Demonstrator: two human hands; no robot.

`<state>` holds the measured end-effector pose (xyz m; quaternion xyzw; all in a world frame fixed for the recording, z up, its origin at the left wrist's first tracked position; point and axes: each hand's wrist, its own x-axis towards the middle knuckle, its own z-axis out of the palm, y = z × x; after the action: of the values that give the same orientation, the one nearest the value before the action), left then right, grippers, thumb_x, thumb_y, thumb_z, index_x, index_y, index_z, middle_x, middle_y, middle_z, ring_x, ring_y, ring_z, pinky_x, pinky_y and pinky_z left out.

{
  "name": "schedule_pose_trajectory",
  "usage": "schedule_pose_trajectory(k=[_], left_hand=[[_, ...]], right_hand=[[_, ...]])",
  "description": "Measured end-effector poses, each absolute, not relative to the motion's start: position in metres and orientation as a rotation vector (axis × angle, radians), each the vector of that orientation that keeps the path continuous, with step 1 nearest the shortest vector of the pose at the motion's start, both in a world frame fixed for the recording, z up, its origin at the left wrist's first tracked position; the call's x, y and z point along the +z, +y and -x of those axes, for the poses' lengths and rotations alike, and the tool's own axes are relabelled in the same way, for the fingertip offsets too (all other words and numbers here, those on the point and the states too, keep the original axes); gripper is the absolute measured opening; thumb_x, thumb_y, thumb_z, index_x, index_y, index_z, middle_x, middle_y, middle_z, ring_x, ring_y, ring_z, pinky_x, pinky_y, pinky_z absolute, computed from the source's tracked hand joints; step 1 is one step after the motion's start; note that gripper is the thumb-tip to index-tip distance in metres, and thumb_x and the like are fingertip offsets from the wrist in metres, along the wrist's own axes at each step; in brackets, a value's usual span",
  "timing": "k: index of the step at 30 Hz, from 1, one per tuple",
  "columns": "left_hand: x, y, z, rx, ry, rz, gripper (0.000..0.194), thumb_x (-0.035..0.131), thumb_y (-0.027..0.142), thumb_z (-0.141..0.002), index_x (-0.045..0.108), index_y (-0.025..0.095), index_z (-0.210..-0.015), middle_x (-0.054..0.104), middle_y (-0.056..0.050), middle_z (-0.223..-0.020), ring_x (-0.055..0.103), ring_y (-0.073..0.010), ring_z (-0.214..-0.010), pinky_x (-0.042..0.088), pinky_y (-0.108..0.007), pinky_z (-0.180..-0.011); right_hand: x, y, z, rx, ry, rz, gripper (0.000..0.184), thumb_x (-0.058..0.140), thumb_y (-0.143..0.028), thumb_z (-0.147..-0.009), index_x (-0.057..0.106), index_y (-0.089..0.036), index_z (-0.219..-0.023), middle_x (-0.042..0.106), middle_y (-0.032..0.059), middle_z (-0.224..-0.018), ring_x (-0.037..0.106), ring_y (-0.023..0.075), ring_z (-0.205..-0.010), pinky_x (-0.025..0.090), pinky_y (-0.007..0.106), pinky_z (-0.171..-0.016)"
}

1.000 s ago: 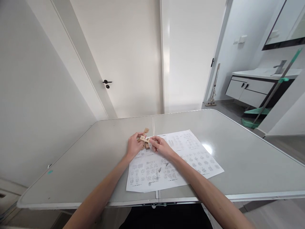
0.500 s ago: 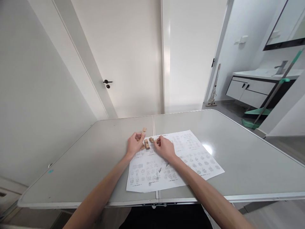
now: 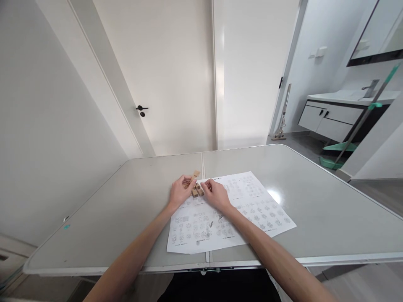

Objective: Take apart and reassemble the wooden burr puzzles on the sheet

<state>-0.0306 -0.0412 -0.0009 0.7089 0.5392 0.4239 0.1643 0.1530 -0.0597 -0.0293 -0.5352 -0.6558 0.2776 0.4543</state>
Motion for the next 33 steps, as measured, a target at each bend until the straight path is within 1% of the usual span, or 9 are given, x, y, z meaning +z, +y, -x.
schedule_pose_trajectory(k=[3, 5, 8, 10, 13, 17, 22, 26, 33], left_hand=[[0.001, -0.045, 0.028, 1.153, 1.440, -2.085, 0.021, 0.066, 0.044, -0.092, 0.068, 0.023, -0.092, 0.077, -0.002, -0.091, 0.072, -0.0182, -0.084, 0.054, -0.031, -0.081], [0.000, -0.048, 0.026, 1.101, 1.350, -2.135, 0.024, 0.063, 0.046, -0.094, 0.067, 0.023, -0.094, 0.076, -0.001, -0.091, 0.071, -0.0180, -0.084, 0.054, -0.031, -0.080], [-0.003, -0.051, 0.026, 1.027, 1.280, -2.275, 0.027, 0.060, 0.050, -0.097, 0.066, 0.023, -0.095, 0.075, -0.002, -0.094, 0.069, -0.0196, -0.090, 0.054, -0.035, -0.086], [-0.004, -0.051, 0.026, 1.013, 1.245, -2.408, 0.027, 0.063, 0.050, -0.096, 0.065, 0.024, -0.099, 0.074, -0.003, -0.100, 0.068, -0.0216, -0.099, 0.051, -0.039, -0.095], [-0.008, -0.050, 0.029, 0.977, 1.205, -2.588, 0.034, 0.071, 0.050, -0.090, 0.063, 0.024, -0.111, 0.071, -0.004, -0.111, 0.063, -0.0250, -0.111, 0.047, -0.044, -0.103], [-0.014, -0.047, 0.032, 0.874, 1.241, -2.721, 0.044, 0.076, 0.049, -0.086, 0.061, 0.024, -0.119, 0.065, -0.007, -0.123, 0.059, -0.0281, -0.119, 0.045, -0.047, -0.105], [-0.015, -0.045, 0.036, 0.819, 1.217, -2.772, 0.027, 0.069, 0.045, -0.093, 0.063, 0.024, -0.110, 0.065, -0.007, -0.122, 0.059, -0.0268, -0.117, 0.045, -0.046, -0.103], [-0.013, -0.046, 0.037, 0.788, 1.204, -2.779, 0.020, 0.070, 0.040, -0.092, 0.062, 0.024, -0.101, 0.067, -0.005, -0.117, 0.061, -0.0259, -0.113, 0.046, -0.044, -0.101], [-0.014, -0.046, 0.035, 0.779, 1.265, -2.721, 0.049, 0.080, 0.041, -0.083, 0.054, 0.024, -0.121, 0.067, -0.005, -0.119, 0.061, -0.0280, -0.113, 0.046, -0.046, -0.101]], right_hand=[[-0.025, -0.057, -0.156, 0.907, -1.420, 1.176, 0.046, 0.056, -0.065, -0.092, 0.068, -0.021, -0.100, 0.066, 0.0026, -0.078, 0.057, 0.0183, -0.068, 0.041, 0.030, -0.064], [-0.021, -0.057, -0.157, 1.066, -1.357, 1.074, 0.054, 0.061, -0.070, -0.087, 0.068, -0.020, -0.105, 0.062, 0.0001, -0.075, 0.050, 0.0148, -0.060, 0.038, 0.028, -0.058], [-0.016, -0.057, -0.158, 1.173, -1.339, 0.980, 0.057, 0.064, -0.073, -0.083, 0.068, -0.018, -0.098, 0.052, -0.0042, -0.064, 0.040, 0.0116, -0.053, 0.032, 0.027, -0.053], [-0.016, -0.056, -0.159, 1.165, -1.336, 0.982, 0.055, 0.062, -0.073, -0.084, 0.066, -0.019, -0.093, 0.048, -0.0057, -0.059, 0.039, 0.0119, -0.052, 0.032, 0.027, -0.053], [-0.021, -0.053, -0.162, 1.038, -1.368, 1.090, 0.052, 0.057, -0.071, -0.089, 0.064, -0.020, -0.086, 0.055, -0.0028, -0.063, 0.046, 0.0143, -0.056, 0.037, 0.028, -0.058], [-0.034, -0.047, -0.163, 0.778, -1.481, 1.298, 0.051, 0.051, -0.070, -0.092, 0.060, -0.021, -0.078, 0.068, 0.0033, -0.077, 0.058, 0.0190, -0.068, 0.043, 0.030, -0.067], [-0.044, -0.043, -0.159, 0.706, -1.605, 1.395, 0.046, 0.048, -0.062, -0.096, 0.063, -0.021, -0.084, 0.073, 0.0053, -0.082, 0.065, 0.0210, -0.074, 0.044, 0.030, -0.069], [-0.042, -0.043, -0.153, 0.639, -1.661, 1.554, 0.040, 0.049, -0.055, -0.099, 0.067, -0.021, -0.088, 0.075, 0.0054, -0.085, 0.068, 0.0206, -0.077, 0.041, 0.028, -0.068], [-0.037, -0.046, -0.148, 0.571, -1.734, 1.640, 0.040, 0.046, -0.052, -0.103, 0.073, -0.023, -0.101, 0.078, 0.0046, -0.092, 0.070, 0.0216, -0.084, 0.038, 0.028, -0.067]])
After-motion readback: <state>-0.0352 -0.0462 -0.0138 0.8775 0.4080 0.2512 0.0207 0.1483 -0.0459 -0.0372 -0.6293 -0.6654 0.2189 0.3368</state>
